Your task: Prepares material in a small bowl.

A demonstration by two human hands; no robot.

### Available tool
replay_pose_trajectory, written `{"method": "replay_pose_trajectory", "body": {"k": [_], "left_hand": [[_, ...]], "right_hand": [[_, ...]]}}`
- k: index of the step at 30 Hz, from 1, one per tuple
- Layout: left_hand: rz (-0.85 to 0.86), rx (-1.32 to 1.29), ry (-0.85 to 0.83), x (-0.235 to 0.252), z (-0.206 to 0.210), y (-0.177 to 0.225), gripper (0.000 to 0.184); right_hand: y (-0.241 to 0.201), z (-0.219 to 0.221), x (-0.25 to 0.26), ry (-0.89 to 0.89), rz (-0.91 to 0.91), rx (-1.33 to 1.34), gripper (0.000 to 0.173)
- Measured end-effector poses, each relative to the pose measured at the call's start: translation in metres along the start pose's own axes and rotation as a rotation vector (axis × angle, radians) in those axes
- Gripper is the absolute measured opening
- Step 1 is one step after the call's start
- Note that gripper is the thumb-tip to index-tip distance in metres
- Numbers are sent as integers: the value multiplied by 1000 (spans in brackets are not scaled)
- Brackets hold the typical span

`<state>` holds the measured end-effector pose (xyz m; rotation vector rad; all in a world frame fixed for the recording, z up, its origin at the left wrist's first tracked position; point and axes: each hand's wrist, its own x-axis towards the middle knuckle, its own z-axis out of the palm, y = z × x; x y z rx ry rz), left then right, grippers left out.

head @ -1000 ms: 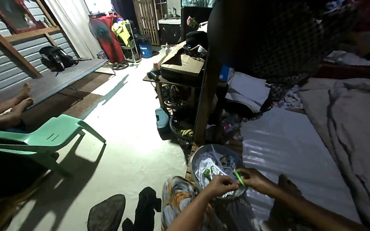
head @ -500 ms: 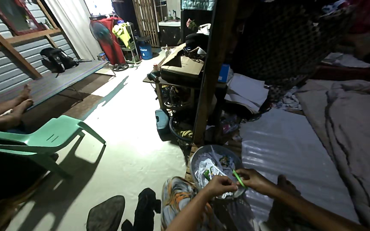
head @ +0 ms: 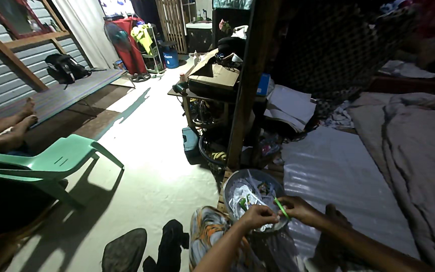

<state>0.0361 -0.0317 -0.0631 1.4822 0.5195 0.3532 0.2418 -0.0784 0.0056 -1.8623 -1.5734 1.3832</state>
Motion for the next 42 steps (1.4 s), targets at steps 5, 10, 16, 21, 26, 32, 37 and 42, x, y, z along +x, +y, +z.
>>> {"method": "replay_pose_trajectory", "body": {"k": [5,10,16,21,26,32,37,42], "left_hand": [[7,-29,25,1,0,-6,19],[-4,-22,20,1,-1,-5,20],[21,-26,53,0,1,-2,20],[22,-13,50,-1,0,-4,19],[-9,-2,33,-2,-1,0,20],[-47,-16,43,-3,-2,6,18],[-36,-18,50,-3,-3,4,18],[-30,-35,99,-1,-6,-1,18]], "right_hand": [[0,-2,0,15,1,-5,37],[0,-3,-1,14,-7,17,36],[-1,-3,-2,7,-18,41,34],[1,-2,-1,6,-32,34,34],[0,-3,-2,2,-23,32,36],[0,-4,-3,15,-32,50,35],[1,-6,-3,29,-42,54,31],[2,-7,-6,70,-78,118,28]]}}
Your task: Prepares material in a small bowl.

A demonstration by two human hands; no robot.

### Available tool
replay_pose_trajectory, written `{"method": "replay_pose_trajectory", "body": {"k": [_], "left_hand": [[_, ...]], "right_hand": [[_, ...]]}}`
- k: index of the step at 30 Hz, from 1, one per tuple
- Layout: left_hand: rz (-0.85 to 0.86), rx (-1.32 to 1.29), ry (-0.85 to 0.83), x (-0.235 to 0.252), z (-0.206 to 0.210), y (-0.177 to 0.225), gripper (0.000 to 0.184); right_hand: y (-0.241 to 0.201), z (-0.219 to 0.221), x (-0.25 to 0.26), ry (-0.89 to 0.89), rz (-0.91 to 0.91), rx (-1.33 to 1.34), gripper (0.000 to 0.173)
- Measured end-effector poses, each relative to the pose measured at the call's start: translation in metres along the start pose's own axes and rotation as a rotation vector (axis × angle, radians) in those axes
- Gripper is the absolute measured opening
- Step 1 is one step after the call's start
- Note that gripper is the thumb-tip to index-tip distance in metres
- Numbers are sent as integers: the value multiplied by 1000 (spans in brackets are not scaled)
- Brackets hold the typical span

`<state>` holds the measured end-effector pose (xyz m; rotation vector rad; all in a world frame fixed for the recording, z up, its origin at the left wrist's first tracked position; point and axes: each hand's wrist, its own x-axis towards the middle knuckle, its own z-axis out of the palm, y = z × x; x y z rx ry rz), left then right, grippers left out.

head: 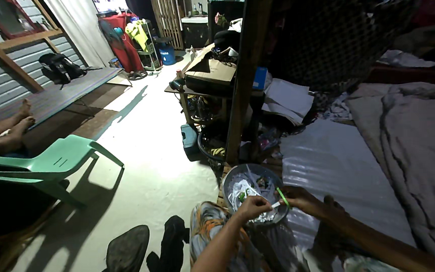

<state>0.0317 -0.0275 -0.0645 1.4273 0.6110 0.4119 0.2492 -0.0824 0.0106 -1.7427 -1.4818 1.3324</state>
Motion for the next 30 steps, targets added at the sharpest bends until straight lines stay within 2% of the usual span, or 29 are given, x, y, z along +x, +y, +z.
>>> {"method": "replay_pose_trajectory", "body": {"k": [5,8,14,20,30], "left_hand": [[-11,-30,105,0,-3,0,19],[-32,-95,241,0,-5,6,18],[-61,-400,423,-1,-10,8,15],[-60,-462,422,2,-10,6,11],[-72,-458,357,0,-8,8,7]], "right_hand": [[-3,-2,-4,54,-10,31,32],[-4,-3,-4,66,-31,39,33],[-6,-1,-7,-98,28,45,33],[-9,0,-7,-217,60,-146,45],[-12,2,-2,-213,71,-187,50]]}}
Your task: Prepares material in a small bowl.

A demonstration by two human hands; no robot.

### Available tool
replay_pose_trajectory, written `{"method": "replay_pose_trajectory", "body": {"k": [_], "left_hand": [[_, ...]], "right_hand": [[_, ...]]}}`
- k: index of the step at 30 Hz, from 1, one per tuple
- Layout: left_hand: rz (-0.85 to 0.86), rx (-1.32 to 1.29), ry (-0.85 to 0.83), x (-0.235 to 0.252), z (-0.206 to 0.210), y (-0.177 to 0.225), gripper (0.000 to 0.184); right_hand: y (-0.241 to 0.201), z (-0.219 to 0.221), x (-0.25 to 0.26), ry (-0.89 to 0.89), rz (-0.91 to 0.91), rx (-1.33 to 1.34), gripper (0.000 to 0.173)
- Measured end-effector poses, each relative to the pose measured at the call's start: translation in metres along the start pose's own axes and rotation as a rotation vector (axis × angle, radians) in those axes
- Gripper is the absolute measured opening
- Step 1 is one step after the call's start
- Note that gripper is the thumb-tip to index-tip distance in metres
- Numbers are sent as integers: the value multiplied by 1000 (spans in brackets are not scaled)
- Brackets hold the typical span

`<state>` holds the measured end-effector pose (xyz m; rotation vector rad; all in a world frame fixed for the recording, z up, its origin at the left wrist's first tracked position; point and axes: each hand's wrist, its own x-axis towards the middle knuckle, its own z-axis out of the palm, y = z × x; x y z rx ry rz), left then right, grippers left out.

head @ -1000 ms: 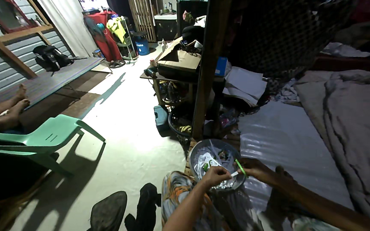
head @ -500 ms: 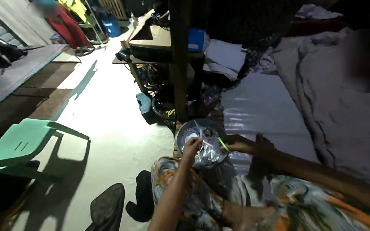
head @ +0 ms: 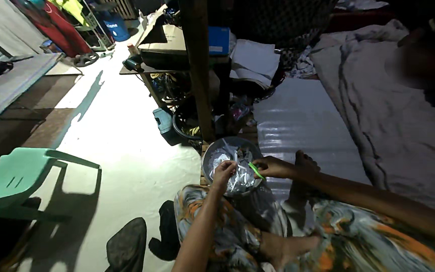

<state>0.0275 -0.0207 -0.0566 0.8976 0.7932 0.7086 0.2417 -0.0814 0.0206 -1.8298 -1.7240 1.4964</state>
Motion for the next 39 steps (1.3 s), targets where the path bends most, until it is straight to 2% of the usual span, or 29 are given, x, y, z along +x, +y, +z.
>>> {"method": "replay_pose_trajectory", "body": {"k": [18,22,28,37,39], "left_hand": [[-40,54,-23,-2,3,2,6],[-51,129,-28,0,2,0,14],[-88,46,-36,0,4,4,13],[30,23,-7,-2,4,3,13],[23,46,-24,-2,4,4,20]], "right_hand": [[4,-3,-2,22,-64,-3,40],[13,-2,1,54,-102,9,39],[11,-3,3,59,-88,-3,39],[5,-3,-3,51,-63,-8,37],[3,-3,-3,43,-49,7,38]]}}
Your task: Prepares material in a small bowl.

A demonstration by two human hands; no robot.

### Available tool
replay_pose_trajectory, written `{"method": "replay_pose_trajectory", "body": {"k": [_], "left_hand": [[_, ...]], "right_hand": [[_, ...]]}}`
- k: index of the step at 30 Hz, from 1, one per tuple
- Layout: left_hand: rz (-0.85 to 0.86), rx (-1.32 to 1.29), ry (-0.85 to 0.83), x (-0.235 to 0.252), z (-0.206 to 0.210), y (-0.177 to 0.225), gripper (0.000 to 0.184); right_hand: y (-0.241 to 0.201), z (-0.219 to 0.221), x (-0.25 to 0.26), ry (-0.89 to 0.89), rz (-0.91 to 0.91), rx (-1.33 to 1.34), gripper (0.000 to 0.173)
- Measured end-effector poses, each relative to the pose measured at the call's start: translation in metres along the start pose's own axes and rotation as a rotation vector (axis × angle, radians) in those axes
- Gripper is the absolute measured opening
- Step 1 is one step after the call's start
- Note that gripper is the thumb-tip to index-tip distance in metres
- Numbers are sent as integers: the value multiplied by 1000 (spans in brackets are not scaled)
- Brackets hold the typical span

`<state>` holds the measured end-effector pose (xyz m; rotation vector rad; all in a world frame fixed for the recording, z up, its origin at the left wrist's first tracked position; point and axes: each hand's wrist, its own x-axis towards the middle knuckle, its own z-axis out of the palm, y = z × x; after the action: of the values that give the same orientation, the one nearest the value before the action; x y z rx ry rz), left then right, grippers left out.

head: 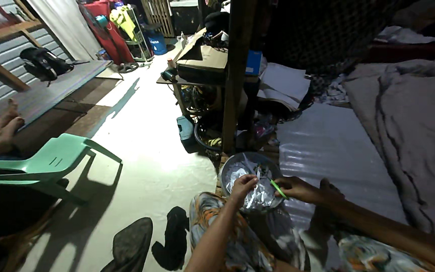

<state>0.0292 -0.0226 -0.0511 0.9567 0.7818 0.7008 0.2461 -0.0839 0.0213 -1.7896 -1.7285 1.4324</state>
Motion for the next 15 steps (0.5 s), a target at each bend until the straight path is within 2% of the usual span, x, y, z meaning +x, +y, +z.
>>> {"method": "replay_pose_trajectory", "body": {"k": [3,5,7,11,15], "left_hand": [[-8,67,-30,0,1,2,39],[-8,94,-47,0,1,2,44],[0,90,-55,1,0,1,41],[31,77,-31,1,0,-3,19],[30,72,-16,1,-2,-4,16]], "right_hand": [[3,1,2,-9,5,28,37],[7,2,3,-9,-1,50,36],[6,2,3,-18,6,67,36],[9,5,4,-24,10,94,36],[8,4,4,-32,13,89,36]]}}
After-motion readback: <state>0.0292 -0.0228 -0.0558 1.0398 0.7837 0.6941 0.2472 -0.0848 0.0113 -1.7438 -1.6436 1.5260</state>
